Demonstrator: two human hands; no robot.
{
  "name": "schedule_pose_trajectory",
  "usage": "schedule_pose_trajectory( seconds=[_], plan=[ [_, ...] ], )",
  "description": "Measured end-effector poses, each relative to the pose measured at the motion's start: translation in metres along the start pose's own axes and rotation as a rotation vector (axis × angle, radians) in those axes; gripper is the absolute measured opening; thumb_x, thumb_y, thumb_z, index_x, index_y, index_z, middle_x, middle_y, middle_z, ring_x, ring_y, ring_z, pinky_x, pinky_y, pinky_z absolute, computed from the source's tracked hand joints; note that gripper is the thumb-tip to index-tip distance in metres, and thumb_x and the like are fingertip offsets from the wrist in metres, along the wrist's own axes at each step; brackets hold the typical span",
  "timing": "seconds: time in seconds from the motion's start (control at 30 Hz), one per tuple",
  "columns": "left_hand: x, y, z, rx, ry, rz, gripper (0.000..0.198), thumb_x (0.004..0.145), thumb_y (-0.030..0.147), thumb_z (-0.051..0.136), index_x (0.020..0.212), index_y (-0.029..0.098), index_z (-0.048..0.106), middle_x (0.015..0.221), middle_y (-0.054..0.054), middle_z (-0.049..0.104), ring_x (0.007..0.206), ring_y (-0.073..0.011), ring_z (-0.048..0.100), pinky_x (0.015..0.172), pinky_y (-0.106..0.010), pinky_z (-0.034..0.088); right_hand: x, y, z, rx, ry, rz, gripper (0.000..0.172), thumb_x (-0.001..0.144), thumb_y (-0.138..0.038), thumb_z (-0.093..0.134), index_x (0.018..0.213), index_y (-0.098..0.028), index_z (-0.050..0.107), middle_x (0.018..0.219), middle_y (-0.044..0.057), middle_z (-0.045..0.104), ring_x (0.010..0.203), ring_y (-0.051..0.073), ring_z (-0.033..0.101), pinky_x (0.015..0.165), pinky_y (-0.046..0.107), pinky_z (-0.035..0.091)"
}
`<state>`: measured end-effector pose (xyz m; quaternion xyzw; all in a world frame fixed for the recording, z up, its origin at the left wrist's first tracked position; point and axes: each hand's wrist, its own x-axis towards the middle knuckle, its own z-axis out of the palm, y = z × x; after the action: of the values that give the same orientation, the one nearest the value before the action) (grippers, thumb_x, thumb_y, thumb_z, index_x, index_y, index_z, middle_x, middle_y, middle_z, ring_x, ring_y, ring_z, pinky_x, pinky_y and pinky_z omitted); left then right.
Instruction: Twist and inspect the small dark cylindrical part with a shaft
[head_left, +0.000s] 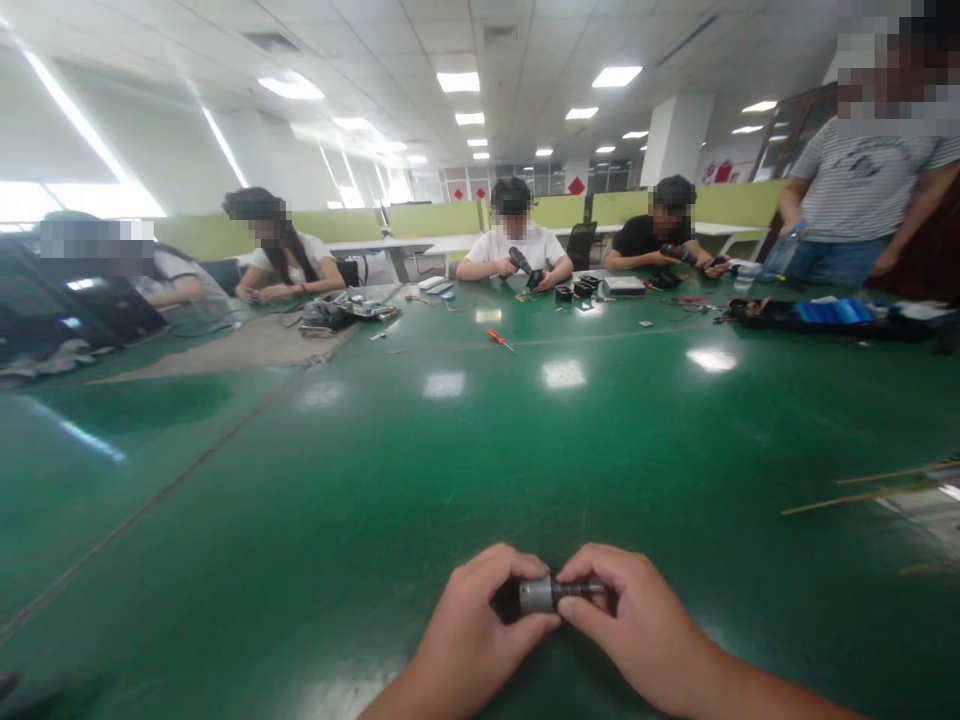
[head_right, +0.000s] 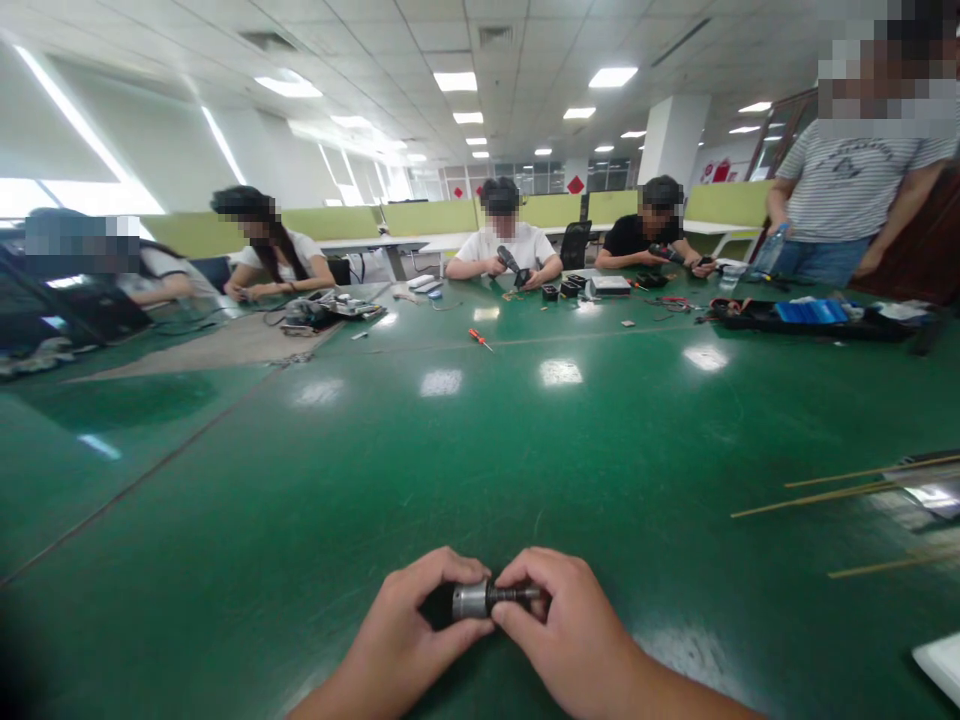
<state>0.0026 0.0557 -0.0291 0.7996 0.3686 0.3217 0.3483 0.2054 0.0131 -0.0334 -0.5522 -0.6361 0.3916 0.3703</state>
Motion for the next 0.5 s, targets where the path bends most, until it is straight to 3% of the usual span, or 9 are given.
schedule_pose_trajectory(
  seconds=[0.5],
  plan=[
    [0.0014,-0.0007,-0.0009,0.023,-0.004,0.022,0.019,0.078,0.019,0.079,0.092,0.025,0.068,0.09,0.002,0.073,0.084,-0.0162,0.07,0.076,-0.025,0.049,0.0006,0.0031,0.0006,0.071,0.014,-0.002,0.005,0.08,-0.021,0.07,0.083,-0.019,0.072,0.069,-0.003,0.059,0.062,0.013,0.051,0.058,0.024,0.036]
  ],
)
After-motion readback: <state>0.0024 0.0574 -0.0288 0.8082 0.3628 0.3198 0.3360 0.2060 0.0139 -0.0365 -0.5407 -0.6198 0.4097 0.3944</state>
